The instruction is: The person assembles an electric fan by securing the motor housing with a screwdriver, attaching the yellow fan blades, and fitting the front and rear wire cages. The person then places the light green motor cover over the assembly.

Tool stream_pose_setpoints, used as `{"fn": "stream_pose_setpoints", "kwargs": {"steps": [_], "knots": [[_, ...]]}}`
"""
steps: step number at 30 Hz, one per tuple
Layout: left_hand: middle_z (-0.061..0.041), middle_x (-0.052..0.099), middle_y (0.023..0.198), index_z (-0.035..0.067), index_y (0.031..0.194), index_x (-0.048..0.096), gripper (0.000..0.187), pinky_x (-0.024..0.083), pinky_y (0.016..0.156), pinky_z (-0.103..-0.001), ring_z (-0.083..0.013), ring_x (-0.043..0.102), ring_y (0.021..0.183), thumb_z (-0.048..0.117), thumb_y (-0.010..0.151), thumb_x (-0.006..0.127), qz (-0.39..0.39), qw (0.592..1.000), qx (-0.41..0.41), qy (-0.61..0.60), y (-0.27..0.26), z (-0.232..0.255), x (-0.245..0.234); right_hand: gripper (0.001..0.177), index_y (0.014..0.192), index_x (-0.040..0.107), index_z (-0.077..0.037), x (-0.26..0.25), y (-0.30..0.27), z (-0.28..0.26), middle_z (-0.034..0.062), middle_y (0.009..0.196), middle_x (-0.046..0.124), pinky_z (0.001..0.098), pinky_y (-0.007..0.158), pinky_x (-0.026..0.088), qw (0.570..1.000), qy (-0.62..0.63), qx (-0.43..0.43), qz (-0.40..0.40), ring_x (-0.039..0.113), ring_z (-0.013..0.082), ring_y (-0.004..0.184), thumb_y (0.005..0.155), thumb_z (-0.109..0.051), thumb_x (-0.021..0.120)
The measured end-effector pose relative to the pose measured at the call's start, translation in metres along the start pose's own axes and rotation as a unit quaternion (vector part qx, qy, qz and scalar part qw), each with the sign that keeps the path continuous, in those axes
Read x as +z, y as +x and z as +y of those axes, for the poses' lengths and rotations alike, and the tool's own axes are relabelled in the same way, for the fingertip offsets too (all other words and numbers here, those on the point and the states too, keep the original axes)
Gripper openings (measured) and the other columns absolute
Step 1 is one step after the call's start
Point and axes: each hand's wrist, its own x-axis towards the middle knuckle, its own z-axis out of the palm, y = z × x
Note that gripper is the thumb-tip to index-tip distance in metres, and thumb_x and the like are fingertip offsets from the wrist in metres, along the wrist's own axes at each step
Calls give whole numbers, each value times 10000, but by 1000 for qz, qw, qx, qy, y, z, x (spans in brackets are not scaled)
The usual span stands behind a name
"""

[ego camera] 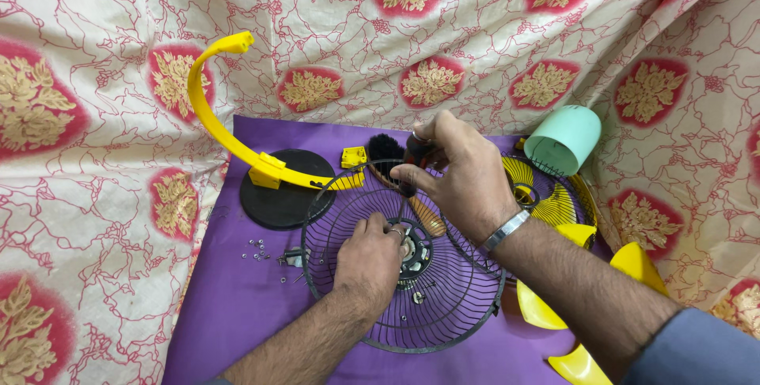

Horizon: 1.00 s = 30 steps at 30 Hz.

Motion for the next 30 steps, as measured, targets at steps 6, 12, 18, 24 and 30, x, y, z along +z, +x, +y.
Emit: {"fn": "stream_pose_setpoints", "kwargs": {"steps": [6,12,18,24,30], "knots": [[-78,561,1140,94,1117,705,267,560,910,-400,-239,570,1129,288,933,694,-3,1000,-4,10,2,0,2,523,1189,569,-28,1,6,8,103,1133,763,293,847,628,983,165,-54,-62,783,172,1002,762,-94,864],[-90,565,1115,95,1132,706,292,555,894,-413,-250,569,1114,280,906,701,10,1000,0,-5,1,0,2,514,1072,597,-21,13,-6,2,109,975,749,319,713,631,996,77,26,49,774,187,829,709,-138,941],[-88,558,1135,102,1201,678,307,553,919,-398,-238,566,1115,287,957,653,-6,1000,8,11,0,0,-1,553,1152,562,8,6,0,6,165,1048,717,369,778,608,991,49,-124,12,739,257,939,732,-77,911],[-91,548,1164,88,1202,670,309,543,945,-391,-232,553,1148,293,973,639,-30,1000,-2,11,0,2,-4,534,1169,561,-19,8,4,12,102,1087,767,312,830,637,991,128,-19,-22,786,178,978,749,-102,880],[-92,561,1146,107,1216,673,309,542,937,-401,-240,563,1146,278,959,654,-19,1000,-10,7,0,3,-4,557,1036,569,-3,10,-7,8,137,920,713,322,689,619,995,14,39,85,745,214,768,716,-225,967]]}}
